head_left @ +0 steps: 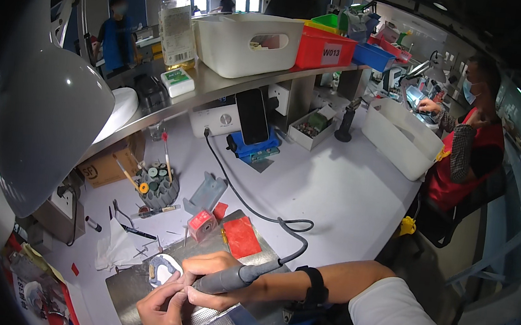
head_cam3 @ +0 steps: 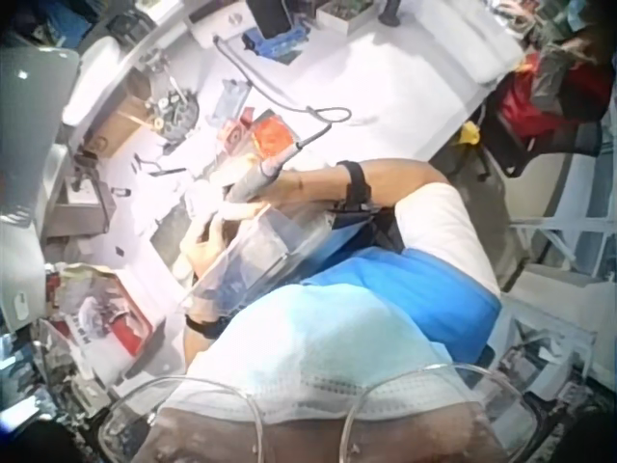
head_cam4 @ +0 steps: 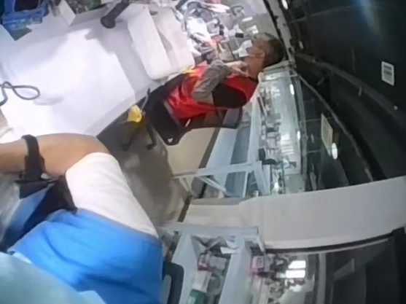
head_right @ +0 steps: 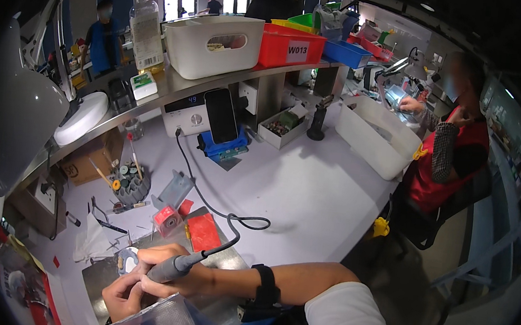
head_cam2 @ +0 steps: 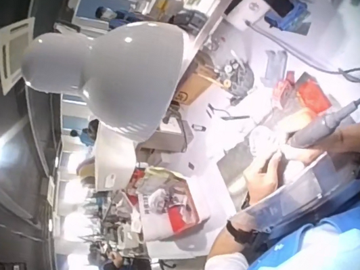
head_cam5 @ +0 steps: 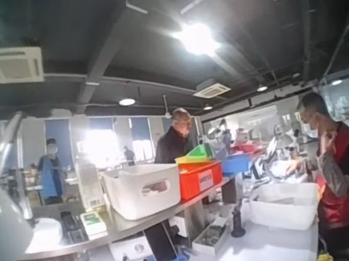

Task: The technician uses a rotary tool to polish and refine the shape of a dental crown mounted on a model.

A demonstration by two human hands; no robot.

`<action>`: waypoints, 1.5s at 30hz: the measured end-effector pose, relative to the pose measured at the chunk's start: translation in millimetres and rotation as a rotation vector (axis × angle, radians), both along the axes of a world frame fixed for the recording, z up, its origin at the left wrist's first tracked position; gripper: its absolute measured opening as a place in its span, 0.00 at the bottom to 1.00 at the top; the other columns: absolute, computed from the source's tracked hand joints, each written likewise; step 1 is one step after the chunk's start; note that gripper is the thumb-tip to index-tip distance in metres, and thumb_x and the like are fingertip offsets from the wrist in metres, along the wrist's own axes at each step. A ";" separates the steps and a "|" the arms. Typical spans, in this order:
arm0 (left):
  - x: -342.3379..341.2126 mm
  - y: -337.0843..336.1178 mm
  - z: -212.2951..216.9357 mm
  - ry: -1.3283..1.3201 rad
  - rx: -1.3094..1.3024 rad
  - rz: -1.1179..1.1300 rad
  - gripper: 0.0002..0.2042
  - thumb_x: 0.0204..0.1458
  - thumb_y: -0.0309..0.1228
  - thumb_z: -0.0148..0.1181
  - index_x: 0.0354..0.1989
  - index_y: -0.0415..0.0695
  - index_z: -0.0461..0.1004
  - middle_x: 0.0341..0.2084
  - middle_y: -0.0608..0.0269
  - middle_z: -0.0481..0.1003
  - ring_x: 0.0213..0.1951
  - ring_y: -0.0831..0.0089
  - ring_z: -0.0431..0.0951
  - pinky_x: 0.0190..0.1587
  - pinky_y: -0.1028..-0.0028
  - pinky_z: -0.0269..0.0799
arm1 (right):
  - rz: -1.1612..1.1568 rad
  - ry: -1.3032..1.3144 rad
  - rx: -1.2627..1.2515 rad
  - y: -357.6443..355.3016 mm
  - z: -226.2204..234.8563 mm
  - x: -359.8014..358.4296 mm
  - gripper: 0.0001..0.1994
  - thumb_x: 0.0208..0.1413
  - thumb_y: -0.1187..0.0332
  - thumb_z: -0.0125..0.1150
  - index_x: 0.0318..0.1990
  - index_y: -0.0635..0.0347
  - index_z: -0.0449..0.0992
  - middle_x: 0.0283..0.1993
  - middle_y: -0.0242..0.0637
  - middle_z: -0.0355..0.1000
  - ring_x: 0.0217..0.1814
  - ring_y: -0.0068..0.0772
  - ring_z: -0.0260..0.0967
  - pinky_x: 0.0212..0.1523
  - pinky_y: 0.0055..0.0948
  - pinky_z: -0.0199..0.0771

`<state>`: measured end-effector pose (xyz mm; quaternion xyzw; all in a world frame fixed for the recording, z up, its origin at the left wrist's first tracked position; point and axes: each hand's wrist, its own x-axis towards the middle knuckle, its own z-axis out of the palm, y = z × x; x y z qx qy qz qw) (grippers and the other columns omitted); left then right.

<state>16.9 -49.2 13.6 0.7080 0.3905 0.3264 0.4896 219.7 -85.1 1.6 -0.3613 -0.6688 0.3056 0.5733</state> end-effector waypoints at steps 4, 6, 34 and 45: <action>1.7 0.0 3.2 -0.002 0.022 0.000 0.08 0.57 0.20 0.62 0.43 0.30 0.81 0.36 0.58 0.83 0.39 0.74 0.79 0.47 0.73 0.76 | -0.013 0.019 0.026 2.7 -3.5 -1.8 0.12 0.51 0.67 0.63 0.28 0.63 0.67 0.26 0.41 0.68 0.28 0.36 0.67 0.30 0.35 0.64; -0.5 1.8 -2.9 -0.011 0.005 0.001 0.08 0.57 0.20 0.62 0.43 0.30 0.81 0.36 0.57 0.83 0.39 0.74 0.80 0.47 0.73 0.76 | -0.021 0.015 0.012 1.8 -2.4 -2.0 0.12 0.51 0.67 0.63 0.28 0.63 0.67 0.26 0.41 0.68 0.28 0.36 0.67 0.30 0.35 0.64; -2.3 12.7 -27.0 -0.076 0.098 -0.020 0.06 0.54 0.20 0.63 0.38 0.31 0.82 0.32 0.58 0.81 0.34 0.77 0.78 0.39 0.76 0.73 | -0.009 0.004 0.002 3.1 -4.2 -0.3 0.12 0.52 0.65 0.63 0.28 0.63 0.67 0.27 0.41 0.67 0.28 0.37 0.66 0.31 0.35 0.63; -1.3 9.4 -23.1 -0.106 0.098 -0.011 0.06 0.52 0.17 0.62 0.37 0.30 0.81 0.34 0.56 0.82 0.36 0.75 0.80 0.42 0.75 0.75 | -0.028 -0.054 0.031 1.4 -0.4 0.4 0.05 0.51 0.72 0.63 0.30 0.63 0.73 0.28 0.39 0.71 0.29 0.37 0.73 0.31 0.32 0.70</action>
